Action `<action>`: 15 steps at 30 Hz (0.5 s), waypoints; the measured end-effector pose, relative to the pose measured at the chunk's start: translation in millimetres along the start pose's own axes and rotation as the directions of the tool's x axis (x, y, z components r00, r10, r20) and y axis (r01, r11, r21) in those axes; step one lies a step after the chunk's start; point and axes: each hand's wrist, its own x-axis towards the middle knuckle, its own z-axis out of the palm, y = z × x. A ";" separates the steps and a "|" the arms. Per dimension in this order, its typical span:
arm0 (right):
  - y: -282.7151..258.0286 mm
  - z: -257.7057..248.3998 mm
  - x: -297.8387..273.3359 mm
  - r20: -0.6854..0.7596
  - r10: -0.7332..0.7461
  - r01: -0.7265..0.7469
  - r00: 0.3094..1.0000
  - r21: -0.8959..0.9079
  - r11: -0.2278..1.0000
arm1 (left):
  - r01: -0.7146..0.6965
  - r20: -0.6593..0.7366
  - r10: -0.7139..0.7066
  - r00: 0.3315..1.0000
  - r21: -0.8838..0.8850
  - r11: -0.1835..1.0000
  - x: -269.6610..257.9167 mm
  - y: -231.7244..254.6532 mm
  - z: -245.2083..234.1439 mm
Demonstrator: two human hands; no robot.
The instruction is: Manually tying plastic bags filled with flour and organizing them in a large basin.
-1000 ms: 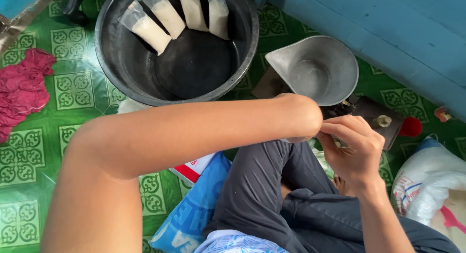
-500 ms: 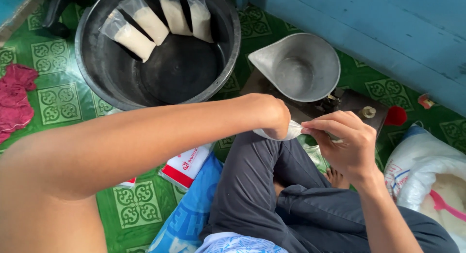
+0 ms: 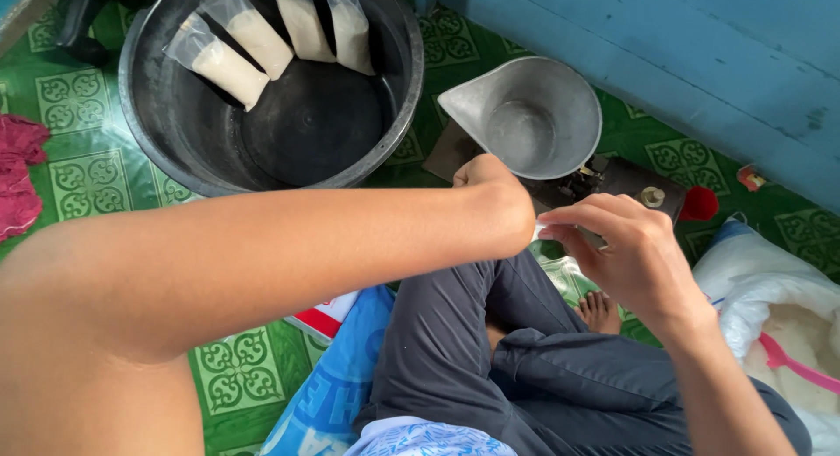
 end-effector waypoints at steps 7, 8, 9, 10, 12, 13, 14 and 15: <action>-12.0 -17.2 16.7 0.155 0.122 -0.119 0.980 -0.027 0.993 | -0.001 -0.015 0.001 1.000 -0.021 1.000 14.7 4.8 -4.0; -10.8 -17.4 18.2 0.226 0.171 -0.138 0.959 -0.153 0.979 | -0.009 -0.012 0.009 1.000 -0.033 0.999 14.0 5.4 -5.3; -9.5 -17.9 19.7 0.289 0.228 -0.147 0.930 -0.277 0.950 | -0.017 -0.010 0.017 1.000 -0.045 0.999 13.2 6.2 -6.9; -6.6 -14.5 21.9 0.284 0.229 -0.149 0.931 -0.278 0.949 | -0.017 -0.013 0.016 1.000 -0.040 0.999 16.7 6.6 -6.1; -0.8 -8.0 26.2 0.370 0.195 -0.013 0.908 -0.440 0.898 | -0.015 -0.024 0.014 1.000 -0.037 0.999 23.7 7.8 -4.1; -0.4 -5.4 28.0 0.368 0.197 -0.016 0.909 -0.441 0.898 | -0.016 -0.024 0.015 1.000 -0.034 0.999 28.9 5.8 -2.8; 0.0 -2.5 29.8 0.423 0.231 -0.020 0.876 -0.446 0.895 | -0.023 -0.028 0.021 0.999 -0.085 0.996 34.2 3.7 -1.3; 0.3 0.5 31.5 0.476 0.263 -0.024 0.839 -0.451 0.892 | -0.031 -0.031 0.027 0.999 -0.137 0.990 39.5 1.6 0.2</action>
